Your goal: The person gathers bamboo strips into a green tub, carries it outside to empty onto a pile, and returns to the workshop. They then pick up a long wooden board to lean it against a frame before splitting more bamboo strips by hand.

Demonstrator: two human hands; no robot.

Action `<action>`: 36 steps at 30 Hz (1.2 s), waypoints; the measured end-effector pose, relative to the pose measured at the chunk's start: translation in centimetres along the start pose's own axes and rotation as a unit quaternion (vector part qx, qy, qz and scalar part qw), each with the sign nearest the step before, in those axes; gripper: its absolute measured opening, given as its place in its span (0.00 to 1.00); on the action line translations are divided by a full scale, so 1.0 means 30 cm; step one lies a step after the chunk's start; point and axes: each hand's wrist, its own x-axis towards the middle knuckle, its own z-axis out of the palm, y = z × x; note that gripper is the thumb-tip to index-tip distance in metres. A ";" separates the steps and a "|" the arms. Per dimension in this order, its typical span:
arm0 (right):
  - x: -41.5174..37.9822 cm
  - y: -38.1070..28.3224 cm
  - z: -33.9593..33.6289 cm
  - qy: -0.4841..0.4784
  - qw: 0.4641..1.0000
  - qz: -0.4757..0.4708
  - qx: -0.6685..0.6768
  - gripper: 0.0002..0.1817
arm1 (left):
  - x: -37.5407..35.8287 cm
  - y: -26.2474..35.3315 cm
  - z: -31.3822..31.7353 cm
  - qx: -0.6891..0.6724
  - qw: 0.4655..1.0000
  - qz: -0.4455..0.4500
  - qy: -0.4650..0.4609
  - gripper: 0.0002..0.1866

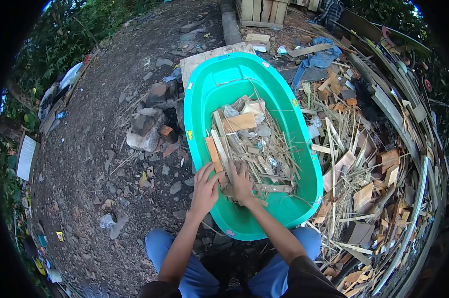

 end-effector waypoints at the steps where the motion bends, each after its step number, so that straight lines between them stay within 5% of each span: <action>1: 0.006 0.004 -0.016 -0.018 0.999 0.001 0.038 0.72 | -0.014 -0.013 -0.003 0.000 1.000 -0.002 -0.003 0.22; 4: 0.020 0.000 -0.044 -0.079 0.970 0.068 0.218 0.70 | -0.034 -0.064 -0.006 -0.001 1.000 -0.011 -0.004 0.21; 6: 0.009 -0.001 0.028 -0.056 0.985 0.066 0.149 0.70 | -0.042 -0.086 -0.006 0.006 1.000 0.002 -0.007 0.20; 8: 0.032 0.051 0.141 0.069 0.995 -0.016 0.073 0.68 | -0.045 -0.090 -0.007 0.000 1.000 0.000 -0.007 0.20; 11: 0.067 0.081 0.160 0.079 0.976 -0.053 0.195 0.64 | -0.042 -0.092 -0.014 -0.010 1.000 0.000 -0.008 0.19; 20: 0.070 -0.002 0.140 0.070 0.977 0.077 0.189 0.55 | -0.040 -0.095 -0.017 -0.020 1.000 -0.004 -0.011 0.19; 26: 0.061 -0.012 0.114 0.070 0.955 0.081 0.275 0.48 | -0.037 -0.089 -0.018 -0.027 1.000 -0.005 -0.004 0.17; 33: -0.007 -0.049 0.067 0.090 0.970 0.082 0.208 0.42 | -0.026 -0.085 -0.020 -0.031 1.000 -0.003 0.006 0.15; 36: -0.035 -0.004 -0.005 0.012 0.957 0.059 0.284 0.39 | -0.017 -0.074 -0.015 -0.042 0.999 -0.013 0.020 0.14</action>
